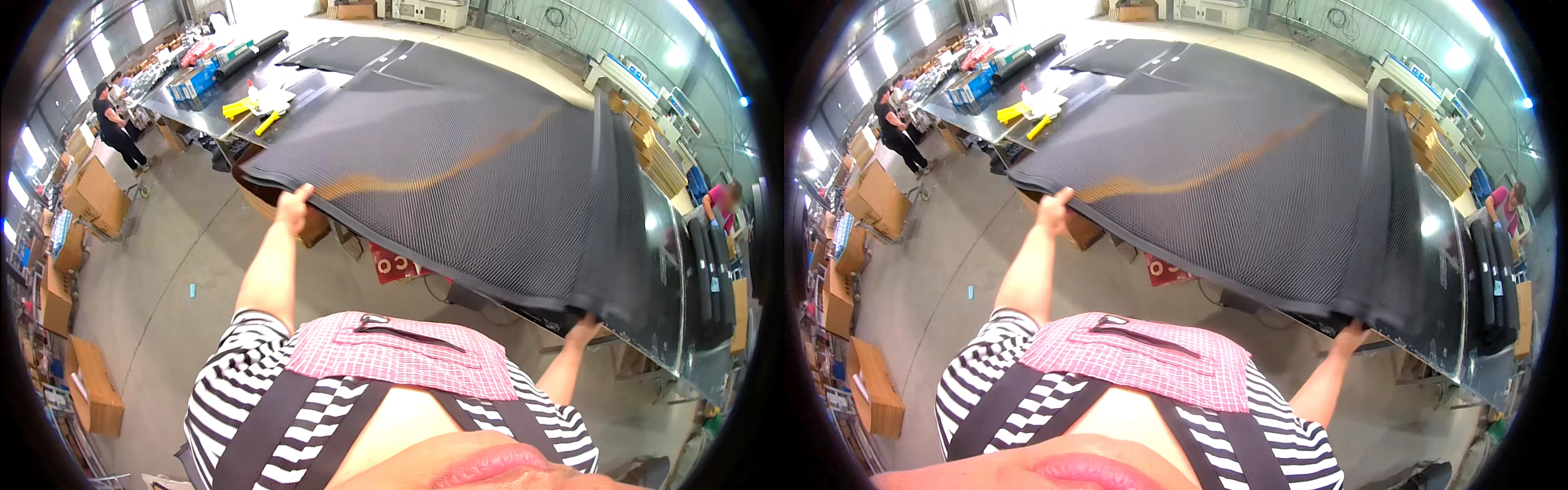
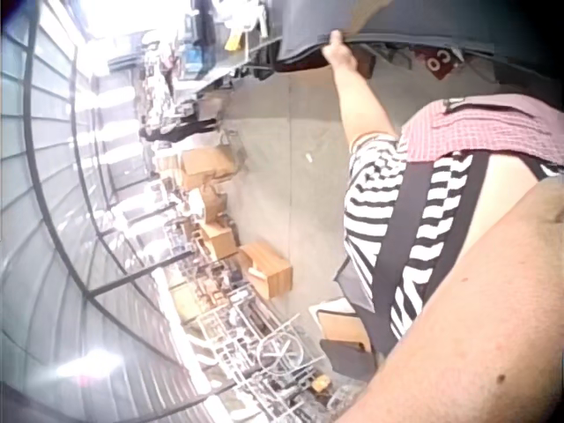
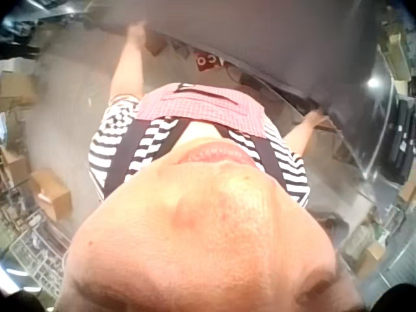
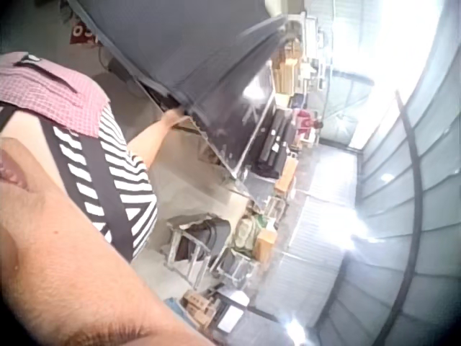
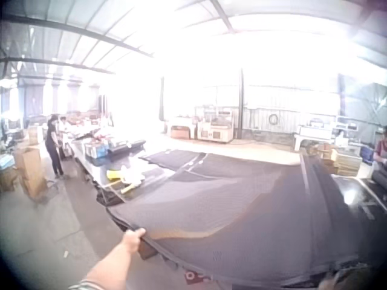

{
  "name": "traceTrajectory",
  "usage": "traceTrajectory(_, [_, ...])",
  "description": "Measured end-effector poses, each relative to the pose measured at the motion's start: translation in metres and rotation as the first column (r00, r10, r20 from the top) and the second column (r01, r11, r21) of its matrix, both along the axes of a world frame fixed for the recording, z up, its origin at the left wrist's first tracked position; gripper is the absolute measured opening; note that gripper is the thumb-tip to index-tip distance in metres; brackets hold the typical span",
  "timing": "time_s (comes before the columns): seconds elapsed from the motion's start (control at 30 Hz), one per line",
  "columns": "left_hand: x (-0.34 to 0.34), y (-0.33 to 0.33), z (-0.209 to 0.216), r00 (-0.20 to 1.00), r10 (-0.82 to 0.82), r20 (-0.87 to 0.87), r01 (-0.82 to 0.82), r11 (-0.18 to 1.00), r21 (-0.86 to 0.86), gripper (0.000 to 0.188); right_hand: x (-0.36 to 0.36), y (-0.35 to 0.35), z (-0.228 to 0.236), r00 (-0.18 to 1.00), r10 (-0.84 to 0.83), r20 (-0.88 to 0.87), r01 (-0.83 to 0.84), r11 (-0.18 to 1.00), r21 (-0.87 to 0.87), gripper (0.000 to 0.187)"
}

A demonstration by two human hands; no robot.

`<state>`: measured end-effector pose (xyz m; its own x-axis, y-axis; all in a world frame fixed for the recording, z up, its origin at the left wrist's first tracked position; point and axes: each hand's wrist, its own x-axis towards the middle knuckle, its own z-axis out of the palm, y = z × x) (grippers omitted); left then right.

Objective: The person assembles car floor mats by applying adhesive to the edges and attaching small white rectangular pieces. They use a yellow roller to press the pieces onto the mat and a white bottle to apply the adhesive. The person handles the mats, flipping them to access different sides, and works on a large black table in a workshop setting.

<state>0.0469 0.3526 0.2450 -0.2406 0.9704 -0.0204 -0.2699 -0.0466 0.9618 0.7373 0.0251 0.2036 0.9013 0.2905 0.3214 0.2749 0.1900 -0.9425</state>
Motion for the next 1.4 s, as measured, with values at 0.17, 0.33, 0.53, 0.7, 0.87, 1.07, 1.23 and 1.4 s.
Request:
traceTrajectory(0.17, [-0.001, 0.045, -0.124, 0.961, 0.005, 0.277, 0.095, 0.933, -0.347, 0.017, -0.022, 0.006, -0.062, 0.869, -0.072, -0.49, 0.057, 0.997, -0.046, 0.041])
traceTrajectory(0.33, [-0.017, 0.048, -0.135, 0.908, 0.002, 0.419, 0.198, 0.88, -0.432, 0.029, -0.01, -0.001, -0.074, 0.733, -0.216, -0.645, 0.132, 0.976, -0.176, 0.038])
traceTrajectory(0.53, [-0.013, 0.075, -0.099, 0.875, 0.175, 0.451, -0.017, 0.943, -0.334, 0.038, -0.011, 0.025, -0.078, 0.635, -0.186, -0.749, 0.267, 0.964, -0.013, 0.039])
traceTrajectory(0.7, [0.003, 0.129, 0.008, 0.99, -0.105, 0.091, 0.089, 0.981, 0.172, 0.053, -0.021, 0.049, -0.079, 0.64, -0.034, -0.767, 0.251, 0.954, 0.166, 0.041])
traceTrajectory(0.87, [0.03, 0.198, 0.049, 0.991, -0.055, 0.118, 0.042, 0.993, 0.114, 0.04, -0.042, 0.025, -0.106, 0.581, -0.04, -0.813, 0.37, 0.903, 0.22, 0.042])
traceTrajectory(1.07, [-0.048, 0.157, -0.096, 0.989, 0.146, 0.015, -0.141, 0.972, -0.19, 0.042, -0.035, 0.021, -0.109, 0.6, -0.162, -0.783, 0.438, 0.886, 0.152, 0.05])
traceTrajectory(1.23, [-0.027, 0.156, -0.15, 0.935, 0.247, 0.254, -0.194, 0.957, -0.215, 0.045, 0.011, -0.044, -0.095, 0.75, -0.112, -0.652, 0.311, 0.93, 0.198, 0.059])
traceTrajectory(1.4, [-0.027, 0.154, -0.125, 0.942, 0.322, 0.091, -0.278, 0.905, -0.322, 0.056, 0.0, -0.004, -0.063, 0.642, -0.295, -0.708, 0.435, 0.9, 0.019, 0.064])
